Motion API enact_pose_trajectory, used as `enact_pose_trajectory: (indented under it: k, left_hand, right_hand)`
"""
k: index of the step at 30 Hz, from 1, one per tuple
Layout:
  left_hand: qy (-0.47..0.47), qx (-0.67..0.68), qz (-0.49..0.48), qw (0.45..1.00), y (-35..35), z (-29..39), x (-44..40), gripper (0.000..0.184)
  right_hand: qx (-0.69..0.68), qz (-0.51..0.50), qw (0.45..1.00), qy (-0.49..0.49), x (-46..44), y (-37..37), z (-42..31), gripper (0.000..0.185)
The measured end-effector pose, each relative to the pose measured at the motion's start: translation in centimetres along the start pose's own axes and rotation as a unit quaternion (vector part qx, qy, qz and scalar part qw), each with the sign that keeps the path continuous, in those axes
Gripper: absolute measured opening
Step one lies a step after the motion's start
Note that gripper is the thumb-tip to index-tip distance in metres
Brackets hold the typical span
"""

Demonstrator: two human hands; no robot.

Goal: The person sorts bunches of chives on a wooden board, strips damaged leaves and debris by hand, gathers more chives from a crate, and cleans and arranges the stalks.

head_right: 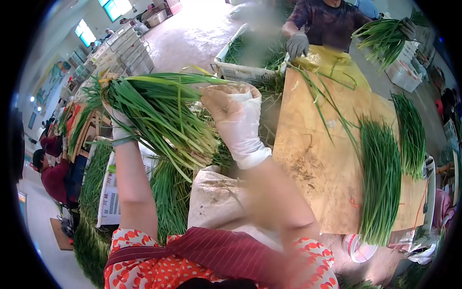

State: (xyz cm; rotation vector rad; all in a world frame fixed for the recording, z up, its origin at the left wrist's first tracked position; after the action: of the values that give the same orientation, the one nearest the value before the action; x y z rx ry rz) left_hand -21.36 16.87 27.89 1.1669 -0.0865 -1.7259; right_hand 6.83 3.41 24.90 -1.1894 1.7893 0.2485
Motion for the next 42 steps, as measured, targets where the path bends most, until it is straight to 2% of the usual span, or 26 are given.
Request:
enact_pose_trajectory:
  k: [2,3,4,5,6,8,9,11,13,14,16,18,19,20,22,24,25,28,29,30,32,33,35,37,41,42]
  left_hand:
    - [-0.001,0.007,-0.032,0.999,0.2,0.2,0.3,0.022]
    - [0.011,-0.041,0.034,0.999,-0.8,0.8,0.8,0.023]
    - [0.024,-0.089,0.100,0.991,-1.9,1.5,1.4,0.024]
    - [-0.003,-0.019,0.047,0.999,-1.5,1.6,1.3,0.025]
    - [-0.001,-0.019,0.049,0.999,-2.5,2.2,1.2,0.025]
    - [0.024,-0.037,0.053,0.998,-4.5,3.4,1.3,0.024]
    - [0.020,0.001,0.014,1.000,-4.1,3.4,1.3,0.022]
    - [0.006,0.025,0.002,1.000,-4.6,3.3,1.2,0.021]
    - [-0.008,0.039,0.005,0.999,-4.0,2.6,1.5,0.019]
    - [-0.011,0.040,0.005,0.999,-3.6,2.0,1.6,0.019]
    - [-0.073,0.233,-0.027,0.969,-2.1,0.1,1.3,0.017]
    - [-0.101,0.247,-0.050,0.962,-1.0,-0.7,1.1,0.017]
    - [-0.126,0.261,-0.070,0.954,-0.4,-1.0,1.2,0.017]
    - [-0.152,0.274,-0.087,0.946,-0.1,-1.2,1.3,0.017]
    - [-0.144,0.257,-0.095,0.951,-0.9,-0.7,1.1,0.017]
    - [-0.118,0.299,-0.015,0.947,-2.3,-0.4,1.1,0.018]
    - [-0.097,0.249,-0.030,0.963,-2.5,-0.1,1.1,0.018]
    - [-0.104,0.213,-0.049,0.970,-3.3,-0.9,1.2,0.019]
    - [-0.106,0.171,-0.049,0.978,-3.5,-1.1,1.3,0.023]
    - [-0.107,0.173,-0.048,0.978,-3.6,-1.2,1.5,0.023]
    - [-0.134,0.157,-0.036,0.978,-3.9,-1.7,2.1,0.026]
    - [-0.129,0.145,-0.029,0.981,-4.9,-1.5,2.2,0.026]
    - [-0.107,0.127,0.001,0.986,-6.4,-0.7,2.4,0.025]
    - [-0.071,0.113,0.013,0.991,-9.1,0.4,2.0,0.023]
    - [-0.104,0.120,0.035,0.987,-8.1,0.5,2.6,0.021]
    - [-0.105,0.119,0.035,0.987,-8.2,0.5,2.6,0.021]
  right_hand:
    - [-0.122,0.008,0.991,0.056,0.6,0.8,1.3,0.020]
    - [-0.249,0.019,0.956,0.157,1.5,1.0,2.8,0.019]
    - [-0.369,0.029,0.894,0.253,2.6,1.5,4.3,0.019]
    - [-0.303,0.028,0.916,0.261,3.0,0.2,5.4,0.020]
    - [-0.285,0.047,0.912,0.292,3.8,-0.9,7.1,0.022]
    - [-0.216,-0.001,0.889,0.404,7.0,-0.5,14.1,0.028]
    - [-0.216,-0.003,0.889,0.404,7.4,-0.3,14.3,0.028]
    - [-0.117,-0.117,0.942,0.291,6.6,0.7,12.5,0.058]
    - [-0.171,-0.214,0.942,0.195,4.2,3.1,9.1,0.083]
    - [-0.171,-0.205,0.951,0.154,2.6,3.9,7.0,0.085]
    - [-0.171,-0.193,0.960,0.111,0.6,6.5,4.8,0.086]
    - [-0.431,-0.219,0.868,0.116,-0.2,9.3,3.0,0.079]
    - [-0.433,-0.220,0.867,0.114,-0.5,8.9,2.3,0.079]
    - [-0.495,-0.291,0.798,0.183,0.4,9.7,1.5,0.069]
    - [-0.547,-0.361,0.713,0.249,2.6,10.0,0.2,0.059]
    - [-0.563,-0.276,0.746,0.224,3.0,7.5,1.0,0.037]
    - [-0.563,-0.276,0.745,0.227,3.4,6.9,1.4,0.037]
    - [-0.454,-0.285,0.813,0.228,4.1,4.9,2.9,0.026]
    - [-0.451,-0.274,0.815,0.239,4.4,4.2,2.6,0.019]
    - [-0.449,-0.274,0.816,0.241,4.8,3.5,1.6,0.019]
    - [-0.408,-0.167,0.809,0.388,6.4,1.6,3.0,0.020]
    - [-0.333,-0.238,0.857,0.312,6.2,0.6,3.5,0.028]
    - [-0.324,-0.159,0.881,0.306,6.0,-2.9,4.3,0.033]
    - [-0.371,-0.069,0.897,0.229,6.0,-5.9,7.2,0.032]
    - [-0.503,0.018,0.847,0.170,3.7,-7.5,10.3,0.031]
    - [-0.298,-0.073,0.924,0.230,3.7,-5.0,11.2,0.033]
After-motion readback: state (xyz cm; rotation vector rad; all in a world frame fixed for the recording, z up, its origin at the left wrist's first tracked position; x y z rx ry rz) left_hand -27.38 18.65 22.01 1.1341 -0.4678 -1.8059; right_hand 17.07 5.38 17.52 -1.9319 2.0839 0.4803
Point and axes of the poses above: each hand's wrist, its own x-axis away from the middle knuckle, its own y-axis out of the palm, z = x × y, the point moved 9 cm from there along -x, towards the middle knuckle, and after that the axes turned 2 degrees about -z, right-handed, at the moved point
